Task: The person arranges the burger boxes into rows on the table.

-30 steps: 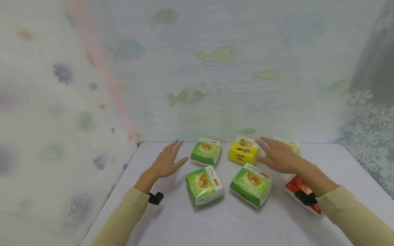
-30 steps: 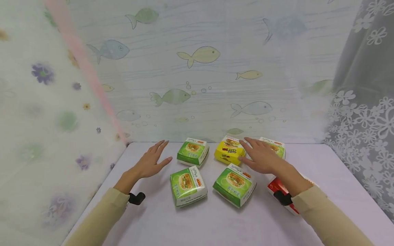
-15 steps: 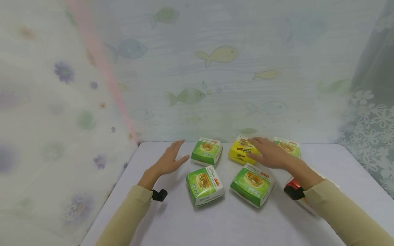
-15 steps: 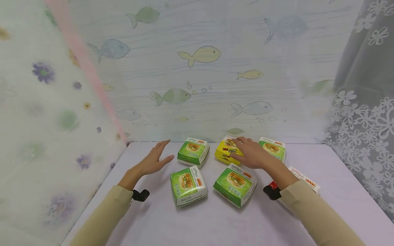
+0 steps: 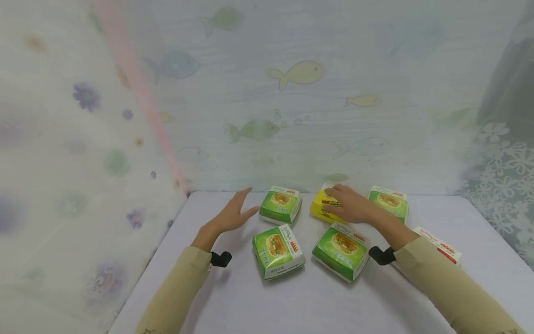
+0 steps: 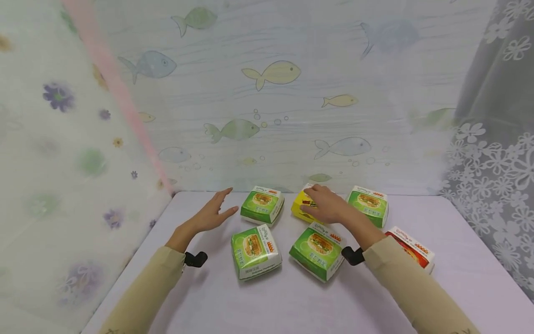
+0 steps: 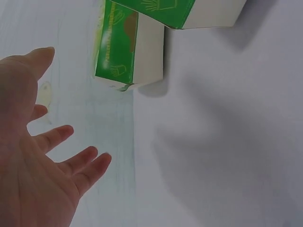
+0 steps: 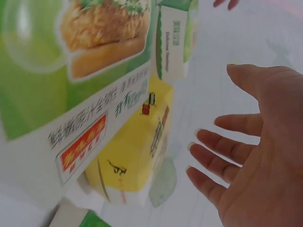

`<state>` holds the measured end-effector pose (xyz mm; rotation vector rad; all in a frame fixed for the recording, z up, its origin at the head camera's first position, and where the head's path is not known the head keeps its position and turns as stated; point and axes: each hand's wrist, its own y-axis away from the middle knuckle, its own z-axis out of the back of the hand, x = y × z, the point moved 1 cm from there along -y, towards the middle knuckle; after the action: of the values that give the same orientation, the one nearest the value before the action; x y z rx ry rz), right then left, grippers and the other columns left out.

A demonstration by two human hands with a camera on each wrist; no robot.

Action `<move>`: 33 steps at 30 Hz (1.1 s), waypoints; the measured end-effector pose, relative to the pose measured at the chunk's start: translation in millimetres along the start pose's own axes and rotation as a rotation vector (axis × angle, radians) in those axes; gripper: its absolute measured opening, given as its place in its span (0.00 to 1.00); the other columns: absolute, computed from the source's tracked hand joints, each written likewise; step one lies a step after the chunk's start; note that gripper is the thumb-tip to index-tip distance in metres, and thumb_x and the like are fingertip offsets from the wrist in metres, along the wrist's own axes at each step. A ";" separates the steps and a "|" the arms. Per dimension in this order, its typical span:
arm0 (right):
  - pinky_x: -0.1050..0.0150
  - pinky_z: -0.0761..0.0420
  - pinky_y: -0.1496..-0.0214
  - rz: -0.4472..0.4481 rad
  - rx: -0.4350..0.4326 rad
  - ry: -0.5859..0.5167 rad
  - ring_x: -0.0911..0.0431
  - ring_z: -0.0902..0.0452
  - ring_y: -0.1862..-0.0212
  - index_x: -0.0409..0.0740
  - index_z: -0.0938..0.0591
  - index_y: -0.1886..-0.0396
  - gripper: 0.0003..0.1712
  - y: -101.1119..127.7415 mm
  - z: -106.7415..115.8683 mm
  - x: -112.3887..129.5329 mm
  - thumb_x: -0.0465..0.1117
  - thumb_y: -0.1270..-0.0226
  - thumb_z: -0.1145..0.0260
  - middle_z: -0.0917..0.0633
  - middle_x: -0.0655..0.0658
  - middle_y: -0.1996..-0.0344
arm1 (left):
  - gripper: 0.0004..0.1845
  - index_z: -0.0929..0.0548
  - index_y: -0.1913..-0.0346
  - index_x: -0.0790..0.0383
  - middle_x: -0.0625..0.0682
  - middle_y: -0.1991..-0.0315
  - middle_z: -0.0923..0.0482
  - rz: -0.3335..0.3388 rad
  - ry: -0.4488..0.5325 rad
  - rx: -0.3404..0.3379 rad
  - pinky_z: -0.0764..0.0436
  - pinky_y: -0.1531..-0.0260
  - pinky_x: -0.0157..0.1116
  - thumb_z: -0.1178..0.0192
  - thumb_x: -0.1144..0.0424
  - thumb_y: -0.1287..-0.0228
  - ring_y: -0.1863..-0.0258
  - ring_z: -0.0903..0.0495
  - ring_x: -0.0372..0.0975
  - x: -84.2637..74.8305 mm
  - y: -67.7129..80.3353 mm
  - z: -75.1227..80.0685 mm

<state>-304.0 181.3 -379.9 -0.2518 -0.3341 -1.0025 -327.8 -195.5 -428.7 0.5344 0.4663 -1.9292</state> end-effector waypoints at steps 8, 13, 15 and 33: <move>0.34 0.34 0.29 -0.006 0.027 -0.039 0.31 0.38 0.28 0.30 0.34 0.26 0.36 -18.9 -5.1 7.5 0.50 0.20 0.42 0.33 0.25 0.29 | 0.40 0.49 0.19 0.65 0.64 0.21 0.46 0.030 0.033 0.009 0.37 0.27 0.56 0.47 0.46 0.21 0.23 0.42 0.56 1.7 -8.3 -3.8; 0.37 0.32 0.29 -0.020 0.036 -0.068 0.32 0.34 0.30 0.29 0.33 0.27 0.36 -32.6 -8.4 14.0 0.49 0.22 0.40 0.31 0.25 0.31 | 0.39 0.47 0.19 0.65 0.65 0.22 0.43 0.056 0.038 0.022 0.32 0.30 0.56 0.48 0.47 0.21 0.27 0.36 0.59 -1.2 -11.2 -6.0; 0.37 0.34 0.28 -0.045 0.044 -0.076 0.33 0.36 0.28 0.29 0.34 0.26 0.36 -39.7 -10.4 16.8 0.49 0.22 0.39 0.32 0.25 0.29 | 0.38 0.46 0.20 0.65 0.65 0.22 0.42 0.063 0.038 0.026 0.30 0.32 0.56 0.48 0.48 0.21 0.28 0.34 0.60 -0.8 -12.6 -7.4; 0.40 0.41 0.23 -0.086 0.087 -0.111 0.32 0.44 0.24 0.27 0.37 0.25 0.36 -83.6 -35.5 33.9 0.45 0.21 0.42 0.37 0.25 0.27 | 0.35 0.39 0.22 0.62 0.63 0.26 0.34 0.162 0.131 0.040 0.23 0.39 0.55 0.47 0.46 0.22 0.33 0.28 0.58 -5.1 -24.6 -15.7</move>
<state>-353.1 99.0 -395.0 -0.2164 -0.4918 -1.0576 -346.0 -173.6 -436.8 0.7066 0.4547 -1.7580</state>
